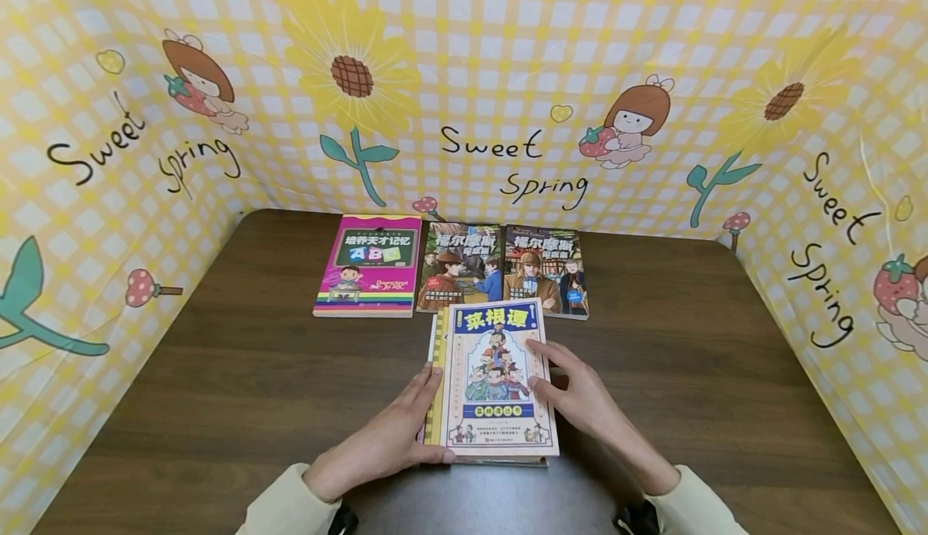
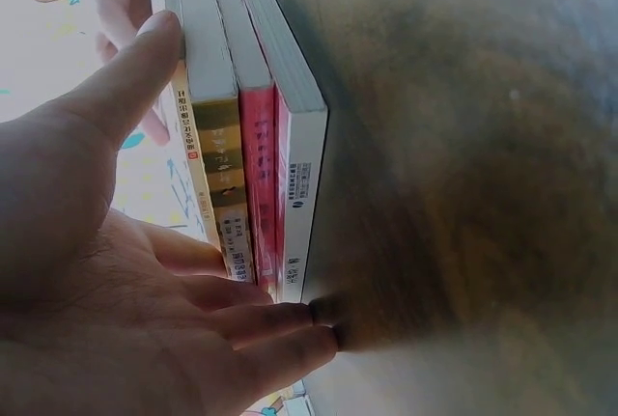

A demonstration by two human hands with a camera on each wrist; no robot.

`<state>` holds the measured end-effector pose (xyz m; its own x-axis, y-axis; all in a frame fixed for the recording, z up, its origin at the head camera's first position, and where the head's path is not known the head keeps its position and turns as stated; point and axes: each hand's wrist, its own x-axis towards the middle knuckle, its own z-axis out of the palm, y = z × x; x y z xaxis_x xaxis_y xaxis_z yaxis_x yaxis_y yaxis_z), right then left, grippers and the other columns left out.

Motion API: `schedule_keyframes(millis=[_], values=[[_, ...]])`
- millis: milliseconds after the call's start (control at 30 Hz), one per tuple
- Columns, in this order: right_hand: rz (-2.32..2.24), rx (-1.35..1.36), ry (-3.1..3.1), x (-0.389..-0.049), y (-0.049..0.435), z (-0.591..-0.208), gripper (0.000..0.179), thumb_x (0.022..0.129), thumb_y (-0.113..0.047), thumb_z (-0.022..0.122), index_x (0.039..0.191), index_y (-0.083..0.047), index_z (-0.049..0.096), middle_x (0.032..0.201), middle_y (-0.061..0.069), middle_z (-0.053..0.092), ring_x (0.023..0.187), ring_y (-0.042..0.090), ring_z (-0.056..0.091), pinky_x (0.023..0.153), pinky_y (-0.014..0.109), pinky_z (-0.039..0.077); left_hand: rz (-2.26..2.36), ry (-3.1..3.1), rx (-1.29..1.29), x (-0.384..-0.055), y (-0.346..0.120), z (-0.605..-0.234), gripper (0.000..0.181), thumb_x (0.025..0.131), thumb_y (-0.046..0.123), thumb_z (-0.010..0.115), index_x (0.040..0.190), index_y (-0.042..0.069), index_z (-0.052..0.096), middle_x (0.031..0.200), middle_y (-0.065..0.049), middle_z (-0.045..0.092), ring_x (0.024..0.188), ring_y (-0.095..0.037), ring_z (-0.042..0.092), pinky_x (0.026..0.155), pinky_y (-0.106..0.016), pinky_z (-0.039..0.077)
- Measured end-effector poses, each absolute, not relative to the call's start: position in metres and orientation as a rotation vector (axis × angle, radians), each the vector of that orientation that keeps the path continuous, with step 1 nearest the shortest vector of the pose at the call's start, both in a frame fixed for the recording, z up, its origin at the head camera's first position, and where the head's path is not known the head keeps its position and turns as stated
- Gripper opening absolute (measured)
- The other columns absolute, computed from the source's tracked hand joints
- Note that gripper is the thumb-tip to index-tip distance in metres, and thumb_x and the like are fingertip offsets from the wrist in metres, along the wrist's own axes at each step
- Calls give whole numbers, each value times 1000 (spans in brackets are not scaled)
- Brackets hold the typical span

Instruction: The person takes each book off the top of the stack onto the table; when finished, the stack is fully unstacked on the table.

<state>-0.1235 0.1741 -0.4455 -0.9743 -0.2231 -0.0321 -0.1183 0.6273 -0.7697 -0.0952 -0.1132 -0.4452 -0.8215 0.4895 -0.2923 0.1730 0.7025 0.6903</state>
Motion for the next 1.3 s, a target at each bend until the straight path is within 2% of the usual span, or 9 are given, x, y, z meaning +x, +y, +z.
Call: schedule_keyframes(millis=[333,833,1100,1300], values=[[-1267,-264,2706,-124,174,-447,55,89,-17,69,141,-23,51,142,6,48,121,25,49,101,55,39,927,2463,524,-95,-113,-446,109,79,56,71,154,2,13,159,-21,7,144,-38,15,110,-56,25],[-1279,-256,2674,-125,175,-451,54,89,-17,69,140,-22,51,134,9,52,108,25,52,94,49,45,916,2486,541,-95,-113,-447,109,79,54,73,153,1,14,159,-21,8,144,-38,15,110,-55,25],[-1255,-269,2639,-126,175,-452,59,89,-21,69,144,-23,46,144,9,46,126,27,46,102,54,37,930,2474,536,-95,-114,-447,108,79,55,71,154,2,13,159,-21,7,144,-38,15,110,-56,26],[-1247,-259,2637,-126,174,-451,59,90,-21,68,144,-23,46,142,10,46,122,27,49,99,54,39,923,2482,538,-94,-114,-447,109,79,55,72,154,2,13,159,-21,8,144,-39,15,110,-56,26]])
